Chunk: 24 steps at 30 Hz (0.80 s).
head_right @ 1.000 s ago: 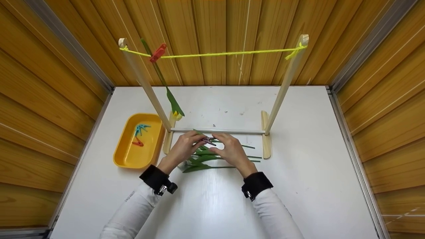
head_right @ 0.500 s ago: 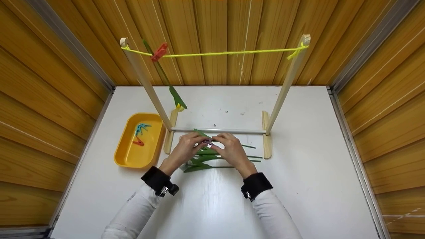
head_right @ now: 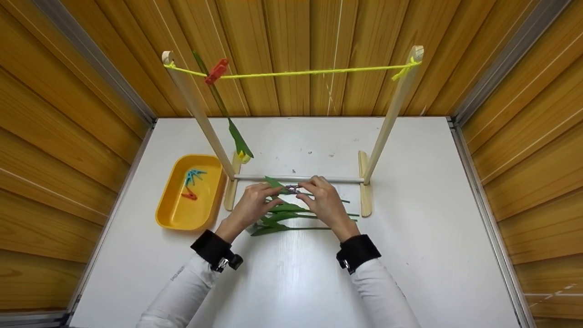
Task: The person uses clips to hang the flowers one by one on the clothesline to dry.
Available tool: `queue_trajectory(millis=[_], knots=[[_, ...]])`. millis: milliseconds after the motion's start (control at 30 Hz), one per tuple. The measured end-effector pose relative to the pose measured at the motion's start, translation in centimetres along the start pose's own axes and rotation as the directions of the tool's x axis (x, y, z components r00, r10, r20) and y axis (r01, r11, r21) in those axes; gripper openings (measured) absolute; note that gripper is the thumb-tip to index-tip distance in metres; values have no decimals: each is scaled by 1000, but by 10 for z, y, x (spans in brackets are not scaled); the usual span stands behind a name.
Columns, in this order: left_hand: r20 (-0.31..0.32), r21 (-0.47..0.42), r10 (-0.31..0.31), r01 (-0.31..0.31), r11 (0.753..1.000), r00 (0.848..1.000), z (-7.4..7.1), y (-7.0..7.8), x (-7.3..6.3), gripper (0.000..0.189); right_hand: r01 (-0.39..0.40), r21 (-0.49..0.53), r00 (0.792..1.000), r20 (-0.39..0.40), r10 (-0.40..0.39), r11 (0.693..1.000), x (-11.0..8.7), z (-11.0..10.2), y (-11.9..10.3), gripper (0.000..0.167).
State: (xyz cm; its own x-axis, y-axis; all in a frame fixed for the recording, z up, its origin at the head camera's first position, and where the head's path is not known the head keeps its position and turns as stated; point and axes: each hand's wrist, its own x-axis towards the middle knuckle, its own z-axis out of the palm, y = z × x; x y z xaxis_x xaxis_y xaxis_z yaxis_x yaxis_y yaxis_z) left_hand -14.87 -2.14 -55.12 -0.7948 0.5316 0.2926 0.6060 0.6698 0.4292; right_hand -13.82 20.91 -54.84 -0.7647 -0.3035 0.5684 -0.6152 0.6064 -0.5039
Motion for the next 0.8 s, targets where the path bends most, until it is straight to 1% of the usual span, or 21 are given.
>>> queue_trajectory(millis=[167, 300, 467, 700, 800], knots=[[53, 49, 30, -32, 998, 998, 7, -2, -6, 30, -10, 0, 999, -35, 10, 1000, 1, -5, 3, 31], [100, 85, 82, -91, 992, 992, 15, -2, -13, 28, -16, -12, 999, -41, 16, 1000, 3, -6, 6, 32], [168, 102, 148, -166, 981, 975, 25, 2, -20, 23, 0, -24, 998, -63, -2, 1000, 4, -9, 9, 30], [257, 120, 179, -216, 969, 950, 40, 5, -27, 20, 18, -51, 994, -104, -23, 999, 4, -12, 10, 28], [297, 166, 178, -234, 958, 938, 46, 5, -30, 14, 14, -62, 995, -100, -20, 998, 6, -11, 10, 25]])
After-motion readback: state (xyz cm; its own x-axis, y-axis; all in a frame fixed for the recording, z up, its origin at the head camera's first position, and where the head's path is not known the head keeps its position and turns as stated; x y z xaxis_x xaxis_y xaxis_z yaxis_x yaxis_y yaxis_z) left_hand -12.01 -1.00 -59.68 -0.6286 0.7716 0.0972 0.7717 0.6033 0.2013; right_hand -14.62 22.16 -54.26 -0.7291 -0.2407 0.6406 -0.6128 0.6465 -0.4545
